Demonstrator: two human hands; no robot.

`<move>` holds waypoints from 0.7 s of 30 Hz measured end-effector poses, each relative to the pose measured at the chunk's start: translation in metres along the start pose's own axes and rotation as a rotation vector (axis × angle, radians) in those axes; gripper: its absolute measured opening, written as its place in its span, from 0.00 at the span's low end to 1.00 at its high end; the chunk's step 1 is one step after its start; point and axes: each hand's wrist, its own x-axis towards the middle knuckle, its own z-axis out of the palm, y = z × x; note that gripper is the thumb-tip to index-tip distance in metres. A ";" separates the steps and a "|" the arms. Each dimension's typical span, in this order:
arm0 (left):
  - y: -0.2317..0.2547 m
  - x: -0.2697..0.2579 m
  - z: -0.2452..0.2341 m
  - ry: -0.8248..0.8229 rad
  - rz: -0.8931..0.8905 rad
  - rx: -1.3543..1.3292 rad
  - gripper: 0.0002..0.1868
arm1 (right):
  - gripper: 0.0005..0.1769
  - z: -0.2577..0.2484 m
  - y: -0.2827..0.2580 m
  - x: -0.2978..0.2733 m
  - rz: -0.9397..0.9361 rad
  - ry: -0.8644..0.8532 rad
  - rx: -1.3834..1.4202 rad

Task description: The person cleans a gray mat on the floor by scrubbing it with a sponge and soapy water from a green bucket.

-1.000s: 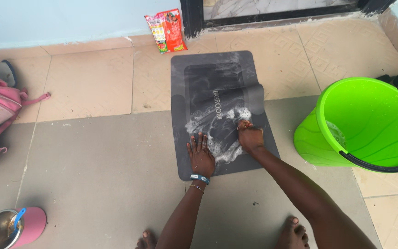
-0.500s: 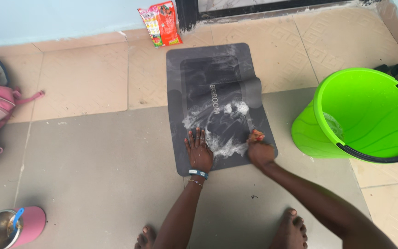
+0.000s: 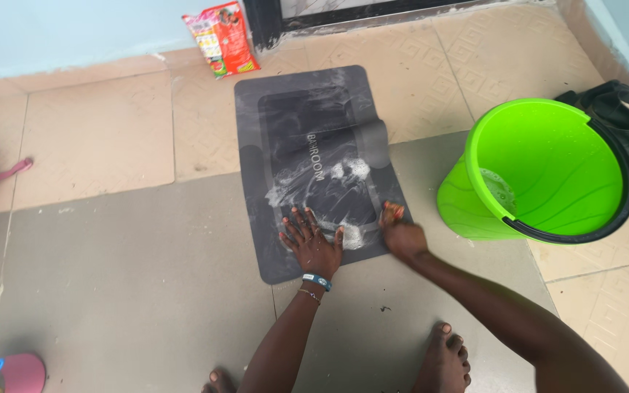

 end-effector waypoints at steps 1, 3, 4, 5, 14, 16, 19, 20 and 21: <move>-0.001 -0.001 -0.001 -0.033 -0.007 0.016 0.51 | 0.28 0.002 -0.003 -0.008 -0.045 0.017 0.030; 0.000 0.000 0.001 -0.051 -0.011 0.029 0.50 | 0.27 0.008 -0.002 -0.016 -0.152 0.047 0.083; 0.000 -0.001 0.003 -0.040 -0.003 0.028 0.49 | 0.26 0.010 0.003 -0.010 -0.199 0.134 0.073; 0.002 -0.001 0.005 -0.029 0.004 0.027 0.48 | 0.25 0.010 0.009 0.004 -0.246 0.221 0.063; 0.027 0.006 0.008 -0.033 -0.090 0.022 0.45 | 0.27 -0.011 0.011 0.047 -0.126 -0.108 -0.012; 0.024 0.006 0.012 -0.005 -0.030 0.031 0.44 | 0.31 -0.014 0.000 0.012 -0.207 -0.143 0.131; 0.016 0.007 0.022 0.066 0.131 -0.081 0.38 | 0.27 -0.025 0.012 0.016 -0.343 0.061 0.234; 0.014 0.004 0.025 0.093 0.172 -0.144 0.35 | 0.24 -0.027 0.014 0.028 -0.223 -0.032 0.090; 0.014 0.005 0.028 0.079 0.192 -0.135 0.35 | 0.23 -0.030 0.018 0.049 -0.103 -0.124 -0.056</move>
